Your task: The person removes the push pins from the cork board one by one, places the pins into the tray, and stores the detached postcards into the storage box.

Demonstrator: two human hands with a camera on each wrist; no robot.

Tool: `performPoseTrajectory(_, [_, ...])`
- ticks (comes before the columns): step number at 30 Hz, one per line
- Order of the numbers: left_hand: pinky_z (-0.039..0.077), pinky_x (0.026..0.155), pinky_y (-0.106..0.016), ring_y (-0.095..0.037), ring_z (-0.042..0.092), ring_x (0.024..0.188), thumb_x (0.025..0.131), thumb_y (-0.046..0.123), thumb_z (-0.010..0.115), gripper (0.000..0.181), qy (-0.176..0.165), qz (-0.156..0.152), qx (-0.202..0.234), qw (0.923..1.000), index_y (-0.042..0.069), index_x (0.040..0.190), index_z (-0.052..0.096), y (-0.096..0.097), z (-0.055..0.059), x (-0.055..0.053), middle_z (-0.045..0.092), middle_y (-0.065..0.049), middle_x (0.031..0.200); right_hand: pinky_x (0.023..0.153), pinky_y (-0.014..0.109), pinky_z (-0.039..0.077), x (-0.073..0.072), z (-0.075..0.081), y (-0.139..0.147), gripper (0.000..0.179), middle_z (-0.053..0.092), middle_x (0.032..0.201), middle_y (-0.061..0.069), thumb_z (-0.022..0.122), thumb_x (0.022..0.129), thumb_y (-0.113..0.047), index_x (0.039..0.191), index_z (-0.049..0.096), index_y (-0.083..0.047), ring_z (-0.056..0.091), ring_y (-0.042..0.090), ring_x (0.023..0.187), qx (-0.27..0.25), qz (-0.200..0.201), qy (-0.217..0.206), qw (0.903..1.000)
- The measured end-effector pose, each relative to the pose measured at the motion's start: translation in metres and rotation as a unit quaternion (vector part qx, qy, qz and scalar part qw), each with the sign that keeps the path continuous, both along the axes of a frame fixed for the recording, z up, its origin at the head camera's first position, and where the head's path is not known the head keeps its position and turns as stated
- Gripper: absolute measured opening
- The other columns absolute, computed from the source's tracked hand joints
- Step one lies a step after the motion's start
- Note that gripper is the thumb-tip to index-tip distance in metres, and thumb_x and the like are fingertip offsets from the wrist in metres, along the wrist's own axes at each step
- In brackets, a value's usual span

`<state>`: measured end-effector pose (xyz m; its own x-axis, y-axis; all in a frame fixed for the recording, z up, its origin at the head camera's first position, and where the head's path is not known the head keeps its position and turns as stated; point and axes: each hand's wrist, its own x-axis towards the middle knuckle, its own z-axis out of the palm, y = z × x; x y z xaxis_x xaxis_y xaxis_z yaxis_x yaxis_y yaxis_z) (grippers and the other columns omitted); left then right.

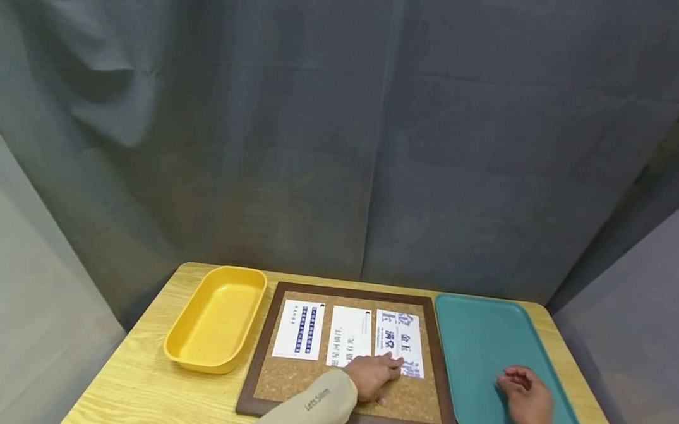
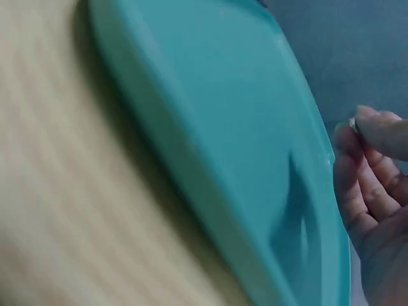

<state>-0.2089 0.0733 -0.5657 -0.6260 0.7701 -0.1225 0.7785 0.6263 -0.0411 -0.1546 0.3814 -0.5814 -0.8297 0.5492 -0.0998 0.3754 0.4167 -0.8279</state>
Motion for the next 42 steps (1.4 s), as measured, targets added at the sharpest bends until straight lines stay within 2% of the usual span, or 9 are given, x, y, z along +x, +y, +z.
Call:
performPoseTrajectory(3, [0.051, 0.088, -0.026, -0.007, 0.041, 0.133, 0.072, 0.050, 0.075, 0.061, -0.002, -0.001, 0.003, 1.0000, 0.031, 0.128, 0.059, -0.0005, 0.0001, -0.0003, 0.039, 0.018, 0.149, 0.051, 0.019, 0.046, 0.0027, -0.0008, 0.0028, 0.026, 0.066, 0.087, 0.011, 0.066, 0.090, -0.012, 0.109, 0.060, 0.004, 0.049, -0.006, 0.060, 0.073, 0.005, 0.002, 0.9973])
performPoseTrajectory(8, [0.050, 0.089, -0.026, -0.007, 0.041, 0.133, 0.071, 0.050, 0.075, 0.062, -0.007, -0.002, 0.008, 0.9999, 0.031, 0.128, 0.059, -0.0007, -0.0014, -0.0005, 0.039, 0.018, 0.149, 0.050, 0.020, 0.042, 0.0055, -0.0006, 0.0033, 0.018, 0.066, 0.080, 0.012, 0.067, 0.087, -0.007, 0.102, 0.063, 0.003, 0.048, -0.003, 0.057, 0.176, 0.009, 0.026, 0.9840])
performPoseTrajectory(14, [0.050, 0.090, -0.024, -0.007, 0.040, 0.134, 0.072, 0.051, 0.074, 0.064, -0.005, -0.003, -0.001, 1.0000, 0.032, 0.131, 0.058, 0.0015, -0.0027, -0.0005, 0.038, 0.018, 0.149, 0.055, 0.033, 0.043, 0.0030, -0.0017, 0.0045, 0.010, 0.063, 0.071, 0.010, 0.067, 0.083, -0.003, 0.089, 0.064, 0.004, 0.052, 0.014, 0.057, 0.227, 0.024, 0.033, 0.9730])
performPoseTrajectory(19, [0.050, 0.089, -0.024, -0.007, 0.039, 0.134, 0.074, 0.051, 0.073, 0.063, -0.007, -0.005, -0.003, 1.0000, 0.031, 0.131, 0.057, 0.0019, -0.0010, 0.0006, 0.037, 0.018, 0.149, 0.054, 0.035, 0.042, 0.0022, -0.0067, 0.0070, 0.004, 0.061, 0.067, 0.007, 0.066, 0.080, 0.000, 0.080, 0.063, 0.003, 0.052, 0.017, 0.056, 0.255, 0.040, 0.038, 0.9654])
performPoseTrajectory(28, [0.051, 0.089, -0.026, -0.008, 0.041, 0.134, 0.072, 0.050, 0.075, 0.063, -0.008, -0.002, 0.007, 0.9999, 0.030, 0.130, 0.058, -0.0008, 0.0006, 0.0018, 0.038, 0.017, 0.149, 0.054, 0.038, 0.043, -0.0014, -0.0071, 0.0042, 0.004, 0.060, 0.066, 0.006, 0.064, 0.080, -0.001, 0.078, 0.062, 0.001, 0.051, 0.017, 0.056, 0.247, 0.058, 0.015, 0.9672])
performPoseTrajectory(36, [0.051, 0.088, -0.026, -0.008, 0.041, 0.134, 0.071, 0.049, 0.076, 0.063, -0.011, -0.003, 0.012, 0.9999, 0.030, 0.129, 0.059, -0.0001, -0.0016, 0.0012, 0.039, 0.017, 0.149, 0.054, 0.036, 0.044, 0.0040, -0.0083, 0.0027, 0.015, 0.059, 0.065, 0.001, 0.073, 0.080, -0.013, 0.077, 0.062, -0.003, 0.051, 0.015, 0.056, 0.212, 0.083, -0.007, 0.9738])
performPoseTrajectory(42, [0.050, 0.089, -0.025, -0.008, 0.040, 0.134, 0.072, 0.049, 0.076, 0.061, -0.013, -0.003, 0.009, 0.9999, 0.031, 0.128, 0.059, -0.0005, -0.0029, -0.0002, 0.038, 0.017, 0.149, 0.053, 0.033, 0.042, 0.0066, -0.0051, 0.0000, 0.016, 0.058, 0.066, 0.002, 0.073, 0.082, -0.014, 0.078, 0.062, -0.002, 0.050, 0.016, 0.057, 0.197, 0.086, -0.010, 0.9766])
